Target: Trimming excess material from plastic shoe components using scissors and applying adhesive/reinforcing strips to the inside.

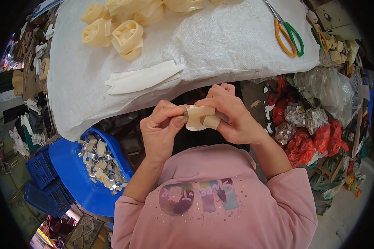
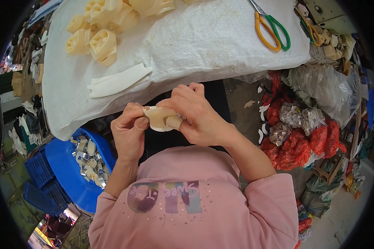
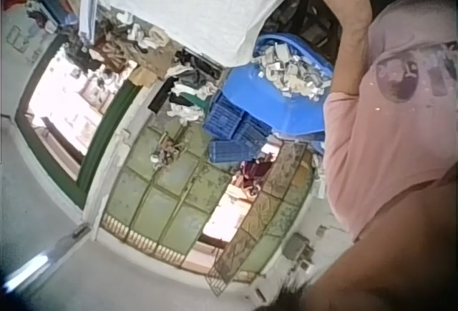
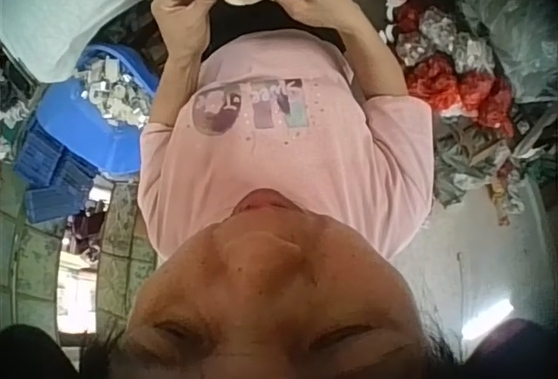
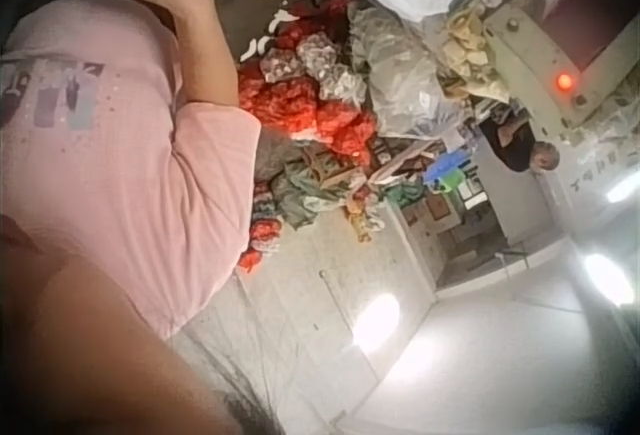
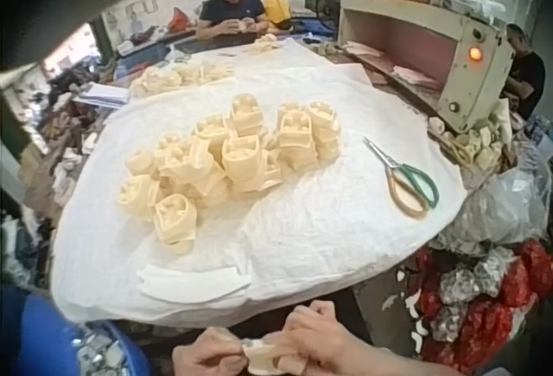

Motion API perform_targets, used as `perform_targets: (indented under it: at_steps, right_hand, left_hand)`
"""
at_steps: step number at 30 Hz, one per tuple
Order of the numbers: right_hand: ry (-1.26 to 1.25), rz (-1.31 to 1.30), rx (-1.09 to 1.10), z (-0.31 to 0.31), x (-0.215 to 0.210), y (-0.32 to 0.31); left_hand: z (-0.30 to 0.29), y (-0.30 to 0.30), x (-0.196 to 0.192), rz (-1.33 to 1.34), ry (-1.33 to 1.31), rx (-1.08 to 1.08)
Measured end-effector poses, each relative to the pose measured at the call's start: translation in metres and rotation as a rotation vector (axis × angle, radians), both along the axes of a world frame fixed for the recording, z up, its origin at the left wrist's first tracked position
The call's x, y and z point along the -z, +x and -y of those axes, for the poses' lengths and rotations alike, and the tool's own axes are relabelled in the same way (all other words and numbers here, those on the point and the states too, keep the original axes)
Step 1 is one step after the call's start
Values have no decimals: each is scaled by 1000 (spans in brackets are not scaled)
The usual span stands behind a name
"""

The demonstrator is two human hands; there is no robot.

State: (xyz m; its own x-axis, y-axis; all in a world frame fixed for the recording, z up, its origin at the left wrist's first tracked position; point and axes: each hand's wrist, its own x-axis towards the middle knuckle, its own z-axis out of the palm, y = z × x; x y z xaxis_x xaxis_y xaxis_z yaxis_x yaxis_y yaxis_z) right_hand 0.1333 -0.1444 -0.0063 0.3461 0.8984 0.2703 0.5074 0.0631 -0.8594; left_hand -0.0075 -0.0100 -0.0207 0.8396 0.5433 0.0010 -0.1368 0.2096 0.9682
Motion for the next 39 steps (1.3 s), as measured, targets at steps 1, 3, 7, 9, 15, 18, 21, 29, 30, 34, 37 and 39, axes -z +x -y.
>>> perform_targets:
  at_steps: [1,3,7,9,15,18,21,29,30,34,37,39]
  right_hand:
    - [6,-18,1,0,-1,0]
    - [11,-35,1,0,-2,1]
    - [-52,23,-42,0,-6,2]
    - [-69,48,-55,0,-7,2]
    - [-83,156,-71,-1,-9,3]
    - [-96,171,-112,-1,-10,8]
    - [-38,177,-85,-2,-7,12]
    - [72,400,-38,-8,-14,12]
    - [71,402,-38,-9,-15,12]
    - [0,414,-54,-9,-18,18]
    - [38,241,-21,-2,-31,21]
    - [143,-7,82,4,-41,17]
  left_hand:
    - [1,1,-1,1,0,-3]
    - [1,3,-5,-17,187,-10]
    - [2,4,-14,-129,407,-25]
    - [0,7,-14,-61,711,-24]
    - [-3,15,-10,25,862,-62]
    - [-1,10,-11,-37,637,-7]
    - [6,10,-15,-5,314,2]
    - [0,9,-13,207,1017,-232]
    - [-1,8,-14,199,1021,-230]
    - [-4,8,-14,181,902,-245]
    - [-14,3,-5,138,876,-349]
    - [-18,-2,-4,144,873,-338]
